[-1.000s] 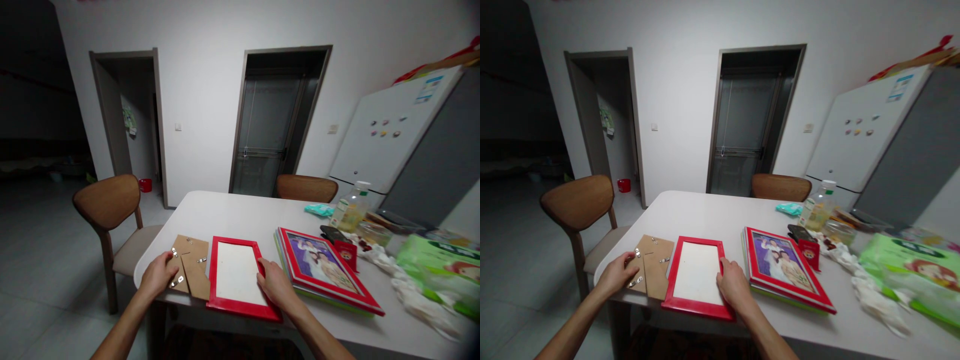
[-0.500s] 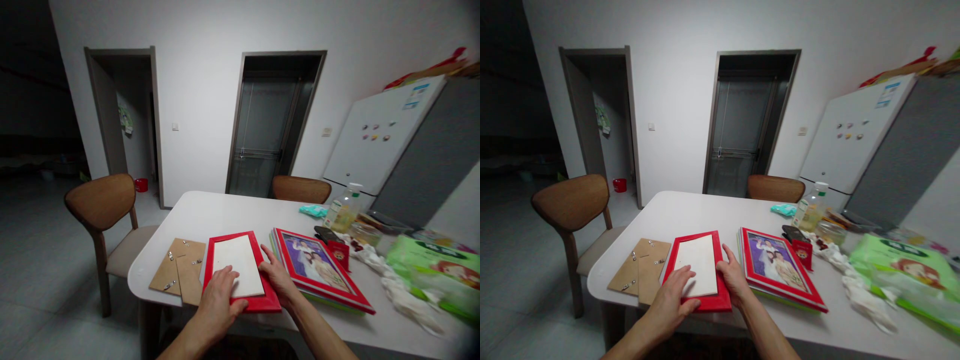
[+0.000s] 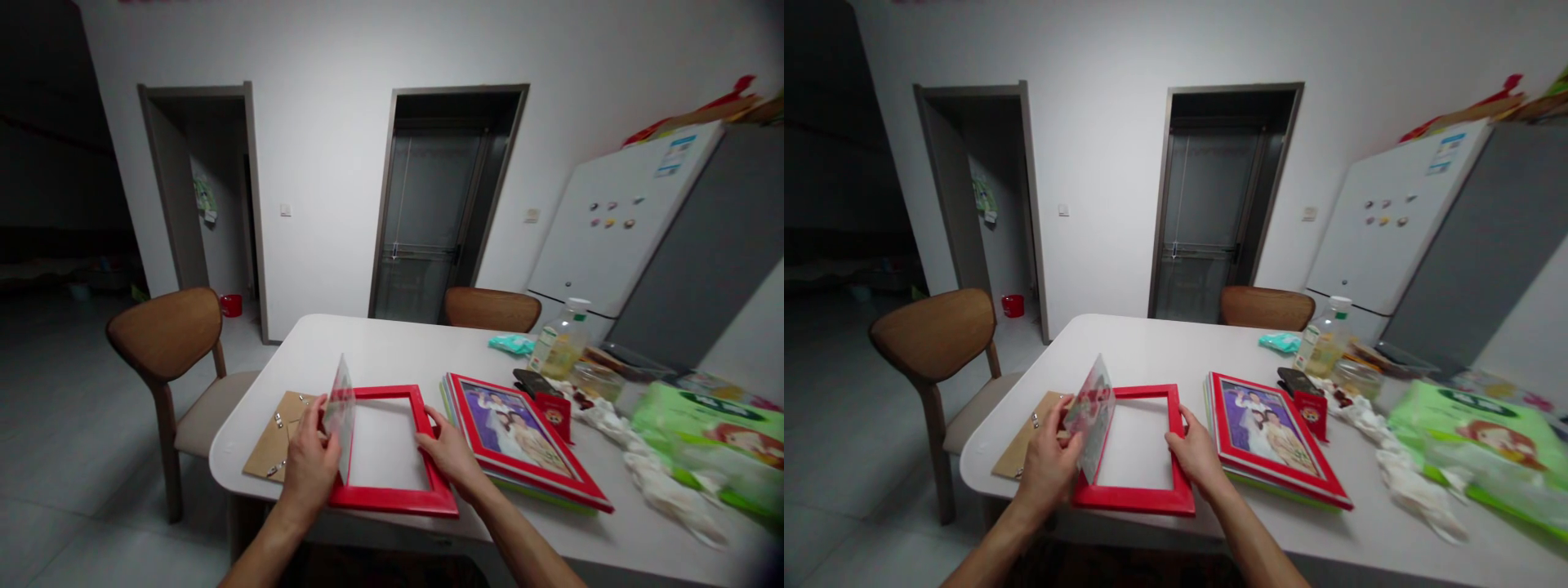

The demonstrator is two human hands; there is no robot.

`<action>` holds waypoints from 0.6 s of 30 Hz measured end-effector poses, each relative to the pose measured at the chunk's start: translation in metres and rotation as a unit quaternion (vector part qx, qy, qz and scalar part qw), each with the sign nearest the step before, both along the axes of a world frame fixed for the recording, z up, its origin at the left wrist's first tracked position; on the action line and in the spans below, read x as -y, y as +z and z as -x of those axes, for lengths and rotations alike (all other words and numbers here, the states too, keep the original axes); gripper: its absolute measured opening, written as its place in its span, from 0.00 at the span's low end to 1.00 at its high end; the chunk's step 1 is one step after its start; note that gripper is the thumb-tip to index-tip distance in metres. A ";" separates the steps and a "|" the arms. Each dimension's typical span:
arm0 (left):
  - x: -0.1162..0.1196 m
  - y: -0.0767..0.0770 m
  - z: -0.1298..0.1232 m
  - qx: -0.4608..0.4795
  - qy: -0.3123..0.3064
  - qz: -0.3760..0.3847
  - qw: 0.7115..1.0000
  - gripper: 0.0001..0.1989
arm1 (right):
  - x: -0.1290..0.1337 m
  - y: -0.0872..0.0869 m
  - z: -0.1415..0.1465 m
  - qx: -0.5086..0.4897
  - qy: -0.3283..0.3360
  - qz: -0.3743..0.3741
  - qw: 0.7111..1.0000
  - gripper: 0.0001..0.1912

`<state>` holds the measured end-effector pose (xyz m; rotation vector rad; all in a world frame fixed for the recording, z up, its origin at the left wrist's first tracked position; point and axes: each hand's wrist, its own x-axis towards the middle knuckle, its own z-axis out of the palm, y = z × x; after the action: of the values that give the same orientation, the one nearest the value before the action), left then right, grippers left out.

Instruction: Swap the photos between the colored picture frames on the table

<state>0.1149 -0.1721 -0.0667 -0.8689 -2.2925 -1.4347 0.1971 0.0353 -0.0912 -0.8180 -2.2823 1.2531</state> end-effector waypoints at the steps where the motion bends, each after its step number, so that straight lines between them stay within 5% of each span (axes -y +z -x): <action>1: 0.008 -0.003 0.006 0.019 0.019 0.000 1.000 0.21 | -0.003 -0.004 0.001 0.019 -0.003 -0.048 0.999 0.29; 9: 0.043 -0.038 0.022 0.106 0.024 0.132 0.985 0.16 | -0.002 -0.019 0.001 0.107 0.006 -0.232 0.967 0.25; 18: 0.044 -0.041 0.017 0.008 0.041 0.235 0.971 0.17 | -0.003 -0.025 -0.001 0.140 0.012 -0.310 0.940 0.21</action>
<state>0.0979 -0.2160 -0.1076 -0.8696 -2.6956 -0.8738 0.1977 0.0384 -0.1157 -0.7564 -2.6839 0.3725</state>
